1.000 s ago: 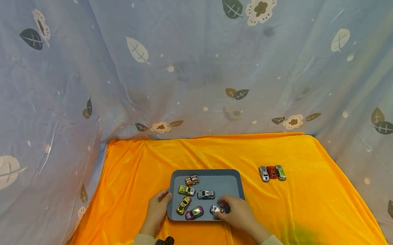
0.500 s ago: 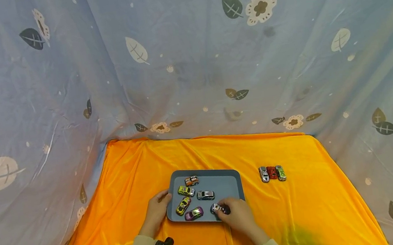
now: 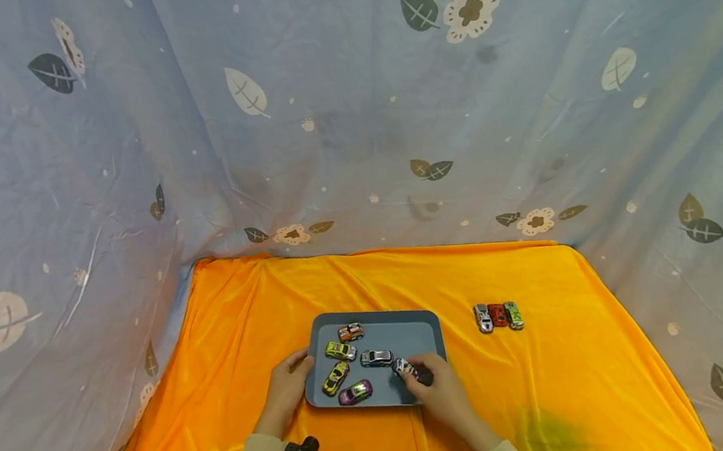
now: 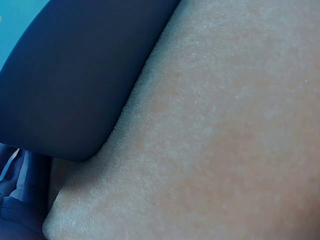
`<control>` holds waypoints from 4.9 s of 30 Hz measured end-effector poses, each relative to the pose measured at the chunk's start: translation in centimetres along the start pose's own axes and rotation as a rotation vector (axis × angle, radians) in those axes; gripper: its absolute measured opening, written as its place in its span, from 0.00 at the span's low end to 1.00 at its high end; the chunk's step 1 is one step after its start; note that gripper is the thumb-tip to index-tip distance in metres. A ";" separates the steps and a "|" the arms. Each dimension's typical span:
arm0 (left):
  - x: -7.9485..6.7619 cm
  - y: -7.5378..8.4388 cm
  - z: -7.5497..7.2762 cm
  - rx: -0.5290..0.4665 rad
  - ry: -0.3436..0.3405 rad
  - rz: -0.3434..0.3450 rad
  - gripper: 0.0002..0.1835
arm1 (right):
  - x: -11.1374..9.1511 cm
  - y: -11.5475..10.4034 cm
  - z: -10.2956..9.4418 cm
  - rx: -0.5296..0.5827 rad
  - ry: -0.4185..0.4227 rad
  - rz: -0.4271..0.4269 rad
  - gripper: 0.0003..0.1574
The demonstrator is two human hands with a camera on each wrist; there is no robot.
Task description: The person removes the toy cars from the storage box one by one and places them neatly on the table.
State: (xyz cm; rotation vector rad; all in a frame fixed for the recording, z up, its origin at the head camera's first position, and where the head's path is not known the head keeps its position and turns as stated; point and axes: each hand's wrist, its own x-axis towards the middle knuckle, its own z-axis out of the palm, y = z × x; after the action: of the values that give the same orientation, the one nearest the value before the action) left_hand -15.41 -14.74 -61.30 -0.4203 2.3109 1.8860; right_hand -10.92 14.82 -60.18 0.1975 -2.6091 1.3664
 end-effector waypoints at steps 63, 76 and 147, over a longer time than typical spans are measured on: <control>0.0 0.1 0.3 -0.028 0.012 -0.004 0.22 | 6.3 13.3 -18.1 -0.007 0.129 0.580 0.43; 0.0 -0.3 0.5 -0.024 0.018 0.015 0.23 | 6.2 13.2 -17.5 -0.028 0.198 0.543 0.40; 0.4 -0.5 0.5 -0.039 0.017 -0.014 0.22 | 4.9 1.1 3.3 0.084 -0.305 0.237 0.20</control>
State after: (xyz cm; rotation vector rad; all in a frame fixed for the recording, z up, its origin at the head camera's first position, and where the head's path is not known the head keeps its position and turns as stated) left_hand -15.63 -14.42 -62.01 -0.4570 2.2787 1.9314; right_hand -16.22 12.62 -61.78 0.1190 -2.9021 1.6422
